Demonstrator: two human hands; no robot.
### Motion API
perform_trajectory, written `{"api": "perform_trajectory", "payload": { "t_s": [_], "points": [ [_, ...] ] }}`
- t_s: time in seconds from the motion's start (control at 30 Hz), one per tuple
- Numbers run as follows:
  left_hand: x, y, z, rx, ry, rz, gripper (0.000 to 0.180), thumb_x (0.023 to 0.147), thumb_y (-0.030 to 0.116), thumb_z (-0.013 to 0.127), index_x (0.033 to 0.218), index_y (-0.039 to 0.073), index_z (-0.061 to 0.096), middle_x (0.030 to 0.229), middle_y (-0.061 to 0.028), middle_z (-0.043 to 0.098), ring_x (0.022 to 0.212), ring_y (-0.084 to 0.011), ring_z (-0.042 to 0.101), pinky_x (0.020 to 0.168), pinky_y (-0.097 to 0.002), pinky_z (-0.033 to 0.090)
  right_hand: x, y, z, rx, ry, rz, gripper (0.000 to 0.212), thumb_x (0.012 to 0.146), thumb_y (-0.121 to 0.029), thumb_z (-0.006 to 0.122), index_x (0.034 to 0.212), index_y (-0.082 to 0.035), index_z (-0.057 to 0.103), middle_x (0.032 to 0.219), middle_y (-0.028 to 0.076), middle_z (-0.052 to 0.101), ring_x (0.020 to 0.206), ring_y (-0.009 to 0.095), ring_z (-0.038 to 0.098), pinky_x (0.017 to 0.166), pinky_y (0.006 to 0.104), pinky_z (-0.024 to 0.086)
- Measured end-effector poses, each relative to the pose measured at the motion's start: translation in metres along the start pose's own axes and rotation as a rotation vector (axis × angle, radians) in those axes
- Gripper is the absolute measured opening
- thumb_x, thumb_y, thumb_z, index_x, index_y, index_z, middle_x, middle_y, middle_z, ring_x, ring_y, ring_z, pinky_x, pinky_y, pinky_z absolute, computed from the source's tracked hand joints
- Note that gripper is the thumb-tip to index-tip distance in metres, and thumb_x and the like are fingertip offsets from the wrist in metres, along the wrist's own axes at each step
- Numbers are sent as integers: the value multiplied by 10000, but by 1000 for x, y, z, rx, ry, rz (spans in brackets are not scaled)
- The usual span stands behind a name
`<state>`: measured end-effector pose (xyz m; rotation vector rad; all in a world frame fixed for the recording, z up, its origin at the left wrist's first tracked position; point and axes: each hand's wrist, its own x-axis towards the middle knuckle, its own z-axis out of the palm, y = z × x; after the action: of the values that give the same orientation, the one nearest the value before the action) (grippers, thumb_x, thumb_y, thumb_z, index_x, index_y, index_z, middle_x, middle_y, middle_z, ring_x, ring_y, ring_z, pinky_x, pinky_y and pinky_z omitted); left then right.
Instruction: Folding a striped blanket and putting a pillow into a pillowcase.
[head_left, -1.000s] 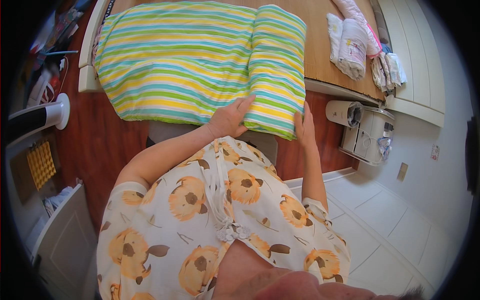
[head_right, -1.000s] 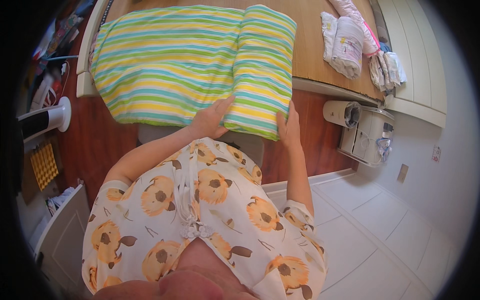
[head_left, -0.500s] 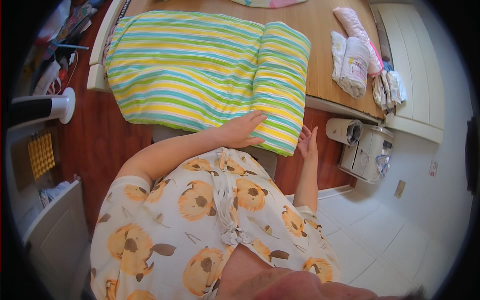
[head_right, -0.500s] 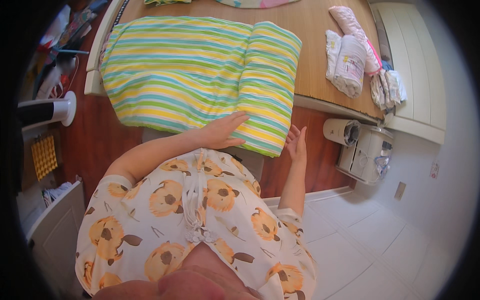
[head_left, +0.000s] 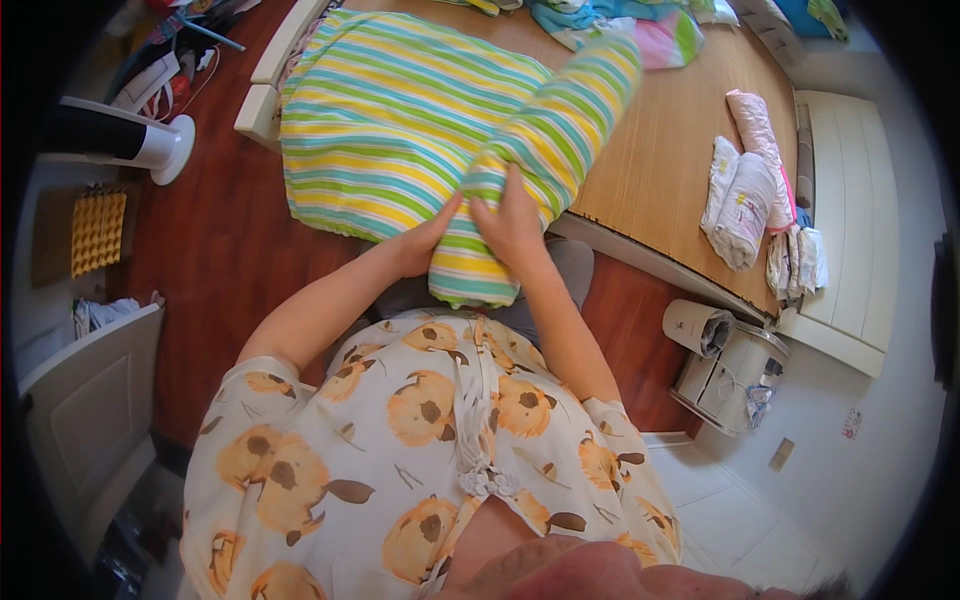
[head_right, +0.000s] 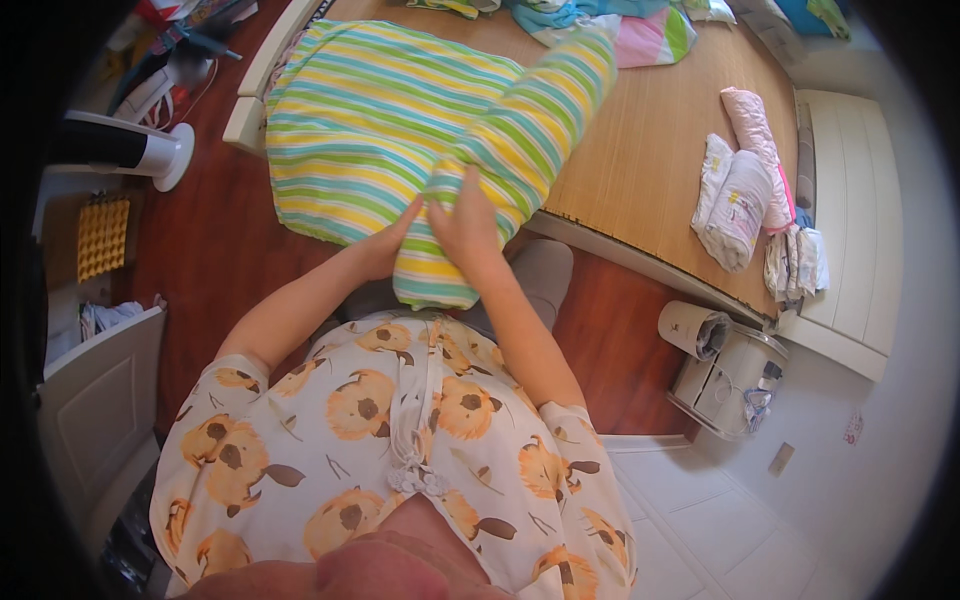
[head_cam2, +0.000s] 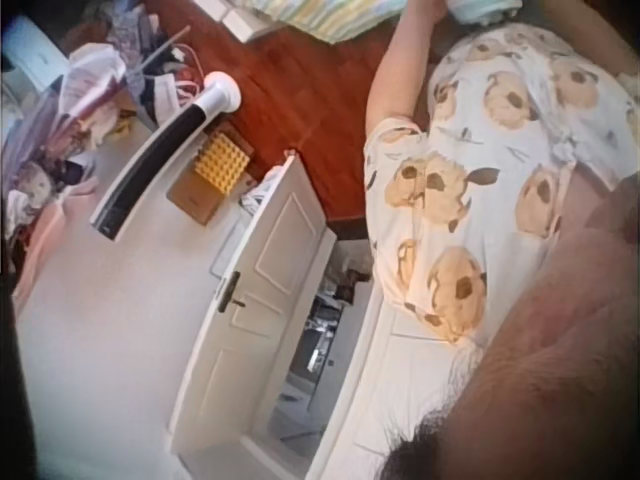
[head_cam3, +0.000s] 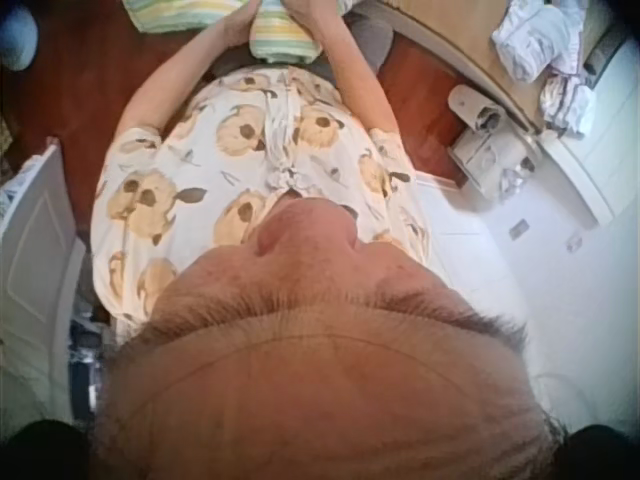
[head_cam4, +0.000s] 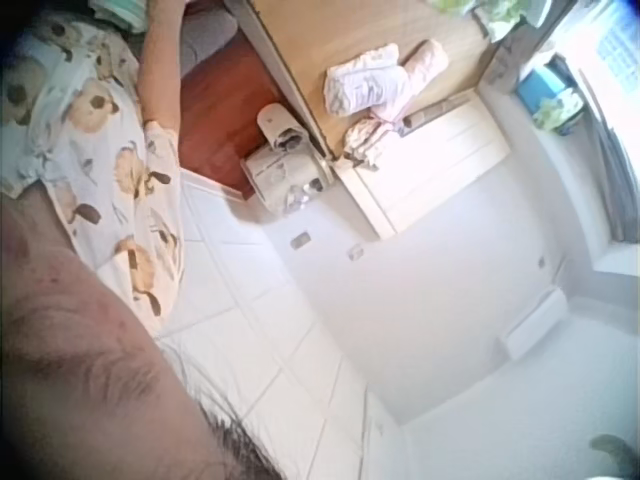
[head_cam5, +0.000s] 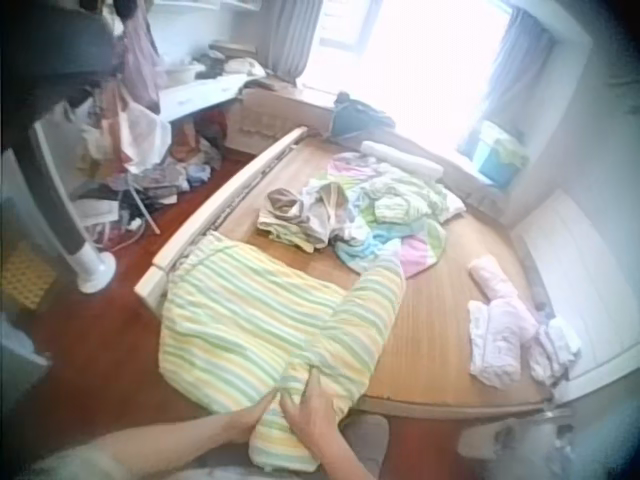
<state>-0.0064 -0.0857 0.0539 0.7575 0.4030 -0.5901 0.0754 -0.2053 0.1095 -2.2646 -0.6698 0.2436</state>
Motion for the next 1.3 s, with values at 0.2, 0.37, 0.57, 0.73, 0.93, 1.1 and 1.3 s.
{"api": "perform_trajectory", "payload": {
  "t_s": [0.2, 0.37, 0.57, 0.73, 0.93, 1.1, 1.3],
  "points": [
    [-63, 10, -5, -594, -134, 300, 715, 928, 625, 229, 1461, 150, 192, 1449, -73, 331, 1314, -230, 360, 1064, -419, 342, 36, -30, 42, 208, -131, -307, 643, 806, -281, 676, 1292, 59, 428, 832, 131, 533, 574, 186, 497, 578, 305, 450],
    [-102, 4, -14, -384, -22, 276, 695, 921, 565, 401, 1438, 132, 236, 1382, -75, 408, 1263, -218, 418, 1005, -400, 398, 43, -40, 66, 261, -306, -341, 400, 845, -237, 650, 1144, 17, 574, 892, 128, 577, 657, 182, 547, 576, 299, 456],
    [-99, -2, -36, -305, 306, 304, 496, 822, 145, 497, 1307, 65, 429, 1230, -84, 536, 1132, -208, 517, 946, -380, 430, 28, -63, 46, 417, -185, -225, 258, 836, -131, 625, 1052, 9, 607, 931, 129, 616, 765, 220, 607, 660, 324, 491],
    [-103, 13, -60, -250, 318, 386, 552, 733, -5, 469, 1284, 19, 445, 1201, -101, 553, 1094, -191, 542, 901, -320, 467, 57, -34, -52, 480, 207, -286, 289, 858, -57, 606, 1145, -35, 582, 1050, 99, 618, 884, 160, 609, 723, 267, 494],
    [-107, 28, -94, -247, 272, 371, 548, 724, 0, 480, 1271, -3, 444, 1200, -117, 551, 1064, -197, 562, 896, -312, 467, 45, 9, -2, -243, 212, -460, 451, 842, -143, 594, 1274, -69, 490, 1284, 192, 480, 1159, 349, 469, 964, 477, 367],
    [-113, 37, -68, 570, 789, 455, 498, 752, 69, 556, 1241, 13, 483, 1199, -135, 550, 1111, -222, 533, 952, -339, 421, 23, 52, 44, -256, 29, -406, 488, 828, -171, 597, 1292, -62, 488, 1297, 219, 462, 1185, 396, 431, 982, 471, 335],
    [-113, 69, -26, 1273, 932, 892, 501, 794, 235, 652, 1235, 41, 514, 1256, -217, 487, 1189, -349, 459, 986, -399, 391, 19, 79, 15, -62, 258, -79, 477, 846, -198, 622, 1253, 11, 489, 1313, 208, 465, 1191, 358, 453, 1001, 431, 356]
  ]
}}
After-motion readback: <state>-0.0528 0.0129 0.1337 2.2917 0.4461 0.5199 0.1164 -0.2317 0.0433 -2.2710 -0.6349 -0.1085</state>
